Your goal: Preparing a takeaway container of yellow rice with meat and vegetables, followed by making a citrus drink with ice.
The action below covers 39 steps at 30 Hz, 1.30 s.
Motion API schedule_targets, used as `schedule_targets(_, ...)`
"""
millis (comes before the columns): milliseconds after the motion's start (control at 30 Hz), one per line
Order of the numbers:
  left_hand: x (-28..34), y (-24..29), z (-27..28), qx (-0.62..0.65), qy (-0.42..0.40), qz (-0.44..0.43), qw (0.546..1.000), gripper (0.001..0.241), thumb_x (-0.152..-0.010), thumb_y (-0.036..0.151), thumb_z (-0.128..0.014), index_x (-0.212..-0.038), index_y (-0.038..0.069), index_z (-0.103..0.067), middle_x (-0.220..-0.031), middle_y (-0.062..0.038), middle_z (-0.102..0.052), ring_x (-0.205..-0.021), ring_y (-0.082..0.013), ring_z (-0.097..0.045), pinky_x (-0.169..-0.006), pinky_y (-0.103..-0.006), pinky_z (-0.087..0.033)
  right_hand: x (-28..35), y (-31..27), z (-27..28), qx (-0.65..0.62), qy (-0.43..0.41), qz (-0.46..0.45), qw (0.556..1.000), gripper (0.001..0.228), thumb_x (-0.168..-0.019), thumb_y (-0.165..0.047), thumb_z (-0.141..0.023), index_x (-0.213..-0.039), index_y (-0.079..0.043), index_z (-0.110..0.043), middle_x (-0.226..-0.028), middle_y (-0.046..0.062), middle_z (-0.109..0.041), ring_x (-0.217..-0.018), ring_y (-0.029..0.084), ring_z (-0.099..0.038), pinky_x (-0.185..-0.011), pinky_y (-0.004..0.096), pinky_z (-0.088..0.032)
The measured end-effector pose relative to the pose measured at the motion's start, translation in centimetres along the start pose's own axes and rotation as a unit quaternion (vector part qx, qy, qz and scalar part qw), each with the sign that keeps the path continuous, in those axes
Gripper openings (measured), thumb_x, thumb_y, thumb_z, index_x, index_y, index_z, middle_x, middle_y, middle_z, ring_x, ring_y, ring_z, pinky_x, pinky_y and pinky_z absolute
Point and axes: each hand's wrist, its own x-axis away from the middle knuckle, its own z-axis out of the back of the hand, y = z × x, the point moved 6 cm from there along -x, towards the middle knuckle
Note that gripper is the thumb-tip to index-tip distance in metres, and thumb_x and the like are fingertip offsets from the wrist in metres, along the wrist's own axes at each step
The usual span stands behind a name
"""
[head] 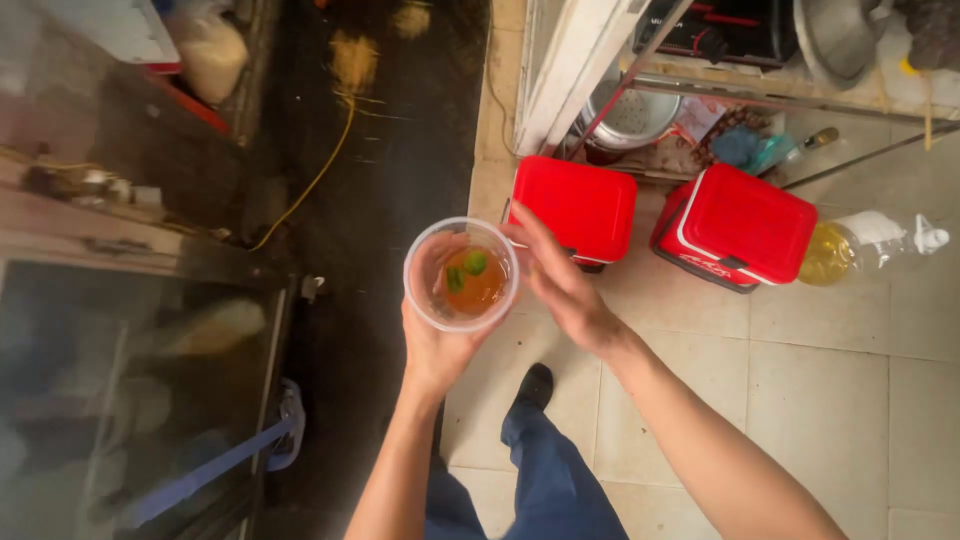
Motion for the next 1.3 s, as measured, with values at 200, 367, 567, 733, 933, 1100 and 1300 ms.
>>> schedule_targets(200, -1.7, -14.8, -5.1, -0.002, 0.051, -0.002, 0.999, 0.098, -0.063, 0.019, -0.098, -0.142, 0.0, -0.044, -0.132, -0.023, -0.058, -0.128, -0.0452, -0.059, -0.101, -0.0659, -0.052, 7.7, 36.1, 17.7, -0.254, 0.346, -0.392, 0.813, 0.07, -0.103, -0.048, -0.058, -0.161, -0.016, -0.035, -0.151, 0.012, -0.054, -0.142, 0.026, -0.051, -0.12, 0.049, -0.034)
schedule_targets(367, -2.1, -25.6, -8.0, -0.046, 0.098, 0.004, 0.994, 0.096, -0.062, 0.017, -0.098, -0.141, 0.003, -0.045, -0.13, -0.02, -0.057, -0.125, -0.0415, -0.062, -0.103, -0.0626, -0.053, 10.6, 55.9, 26.9, -0.344, 0.545, -0.354, 0.678, 0.109, -0.092, -0.044, -0.081, -0.165, -0.012, -0.007, -0.167, 0.017, -0.019, -0.155, 0.035, -0.023, -0.122, 0.062, -0.026)
schedule_targets(567, -0.5, -34.1, -9.7, -0.045, 0.145, 0.049, 0.987, 0.097, -0.058, 0.012, -0.098, -0.14, 0.007, -0.045, -0.127, -0.019, -0.06, -0.121, -0.0397, -0.065, -0.1, -0.06, -0.056, 9.6, 53.1, 24.6, -0.307, 0.582, -0.352, 0.666, 0.074, -0.087, -0.051, -0.084, -0.131, -0.005, -0.045, -0.12, 0.006, -0.049, -0.114, 0.02, -0.056, -0.108, 0.042, -0.044)
schedule_targets(733, 0.5, -37.1, -9.6, -0.044, 0.158, 0.054, 0.985, 0.095, -0.064, 0.011, -0.095, -0.142, 0.006, -0.042, -0.134, -0.018, -0.058, -0.124, -0.034, -0.063, -0.103, -0.0481, -0.056, 10.6, 46.0, 28.0, -0.163, 0.662, -0.241, 0.691, 0.028, -0.097, -0.022, -0.075, -0.112, -0.001, -0.063, -0.093, 0.006, -0.059, -0.069, 0.01, -0.056, -0.063, 0.025, -0.048)
schedule_targets(933, 0.0, -39.5, -10.7, -0.067, 0.113, 0.061, 0.99, 0.095, -0.067, 0.015, -0.097, -0.143, 0.006, -0.041, -0.141, -0.016, -0.058, -0.125, -0.0302, -0.064, -0.108, -0.0385, -0.054, 0.2, 35.4, 34.4, -0.12, 0.567, -0.075, 0.811, 0.014, -0.096, -0.021, -0.063, -0.1, -0.007, -0.062, -0.096, 0.012, -0.069, -0.075, 0.02, -0.063, -0.078, 0.032, -0.052)
schedule_targets(1100, 0.1, -41.5, -11.9, -0.099, 0.082, 0.082, 0.988, 0.09, -0.067, 0.019, -0.097, -0.14, 0.005, -0.046, -0.139, -0.015, -0.059, -0.122, -0.0291, -0.066, -0.109, -0.0376, -0.054, 0.1, 45.9, 36.9, 0.13, 0.402, -0.184, 0.888, 0.037, -0.108, -0.033, -0.05, -0.109, -0.003, -0.071, -0.106, 0.009, -0.075, -0.094, 0.015, -0.07, -0.086, 0.025, -0.055)
schedule_targets(1300, -2.1, -42.7, -12.8, -0.087, 0.058, 0.074, 0.992, 0.087, -0.07, 0.02, -0.094, -0.141, 0.006, -0.045, -0.136, -0.014, -0.058, -0.124, -0.0303, -0.064, -0.108, -0.0395, -0.054, 4.7, 67.6, 42.7, 0.438, 0.086, -0.561, 0.697, 0.084, -0.091, -0.052, -0.053, -0.162, -0.019, -0.022, -0.143, 0.026, -0.05, -0.13, 0.048, -0.05, -0.109, 0.053, -0.04)
